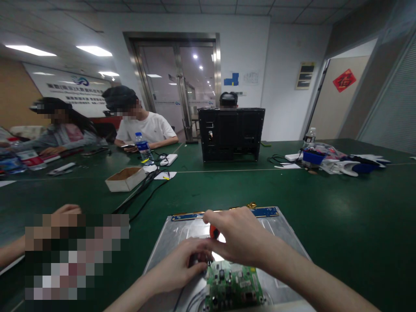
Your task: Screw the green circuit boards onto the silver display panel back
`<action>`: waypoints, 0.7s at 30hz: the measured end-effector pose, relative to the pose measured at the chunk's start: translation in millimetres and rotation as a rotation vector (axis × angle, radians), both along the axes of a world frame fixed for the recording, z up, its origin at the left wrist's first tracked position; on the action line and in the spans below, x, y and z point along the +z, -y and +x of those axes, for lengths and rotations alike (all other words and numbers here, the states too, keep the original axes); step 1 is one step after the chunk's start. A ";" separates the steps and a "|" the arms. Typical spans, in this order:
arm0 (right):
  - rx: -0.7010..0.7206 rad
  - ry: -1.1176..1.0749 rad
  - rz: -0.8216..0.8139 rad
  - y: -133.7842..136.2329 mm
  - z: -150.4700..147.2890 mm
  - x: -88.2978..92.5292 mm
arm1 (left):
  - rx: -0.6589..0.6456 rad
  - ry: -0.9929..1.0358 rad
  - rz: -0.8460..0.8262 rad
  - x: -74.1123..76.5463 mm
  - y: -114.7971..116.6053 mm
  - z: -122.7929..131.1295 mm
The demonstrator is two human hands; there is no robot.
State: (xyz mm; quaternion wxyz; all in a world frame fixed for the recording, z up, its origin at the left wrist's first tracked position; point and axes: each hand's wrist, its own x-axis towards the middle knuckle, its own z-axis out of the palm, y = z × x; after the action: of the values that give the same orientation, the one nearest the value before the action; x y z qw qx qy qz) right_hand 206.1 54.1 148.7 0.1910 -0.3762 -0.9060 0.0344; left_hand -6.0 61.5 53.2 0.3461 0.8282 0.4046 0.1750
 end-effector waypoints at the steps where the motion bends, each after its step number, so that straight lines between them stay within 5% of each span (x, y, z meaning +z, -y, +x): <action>1: -0.004 0.004 0.000 -0.1 -0.2 -0.2 | -0.003 -0.010 -0.004 -0.4 -0.6 -0.4; 21: 0.005 -0.026 0.023 1.4 0.3 -0.5 | -0.030 -0.025 0.000 -5.5 -2.9 -3.5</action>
State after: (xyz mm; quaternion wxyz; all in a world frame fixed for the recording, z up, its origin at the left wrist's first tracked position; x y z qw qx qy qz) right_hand 206.4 52.7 148.3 0.2072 -0.3712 -0.9047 0.0294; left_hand -9.6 64.4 47.7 0.3434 0.8363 0.3965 0.1595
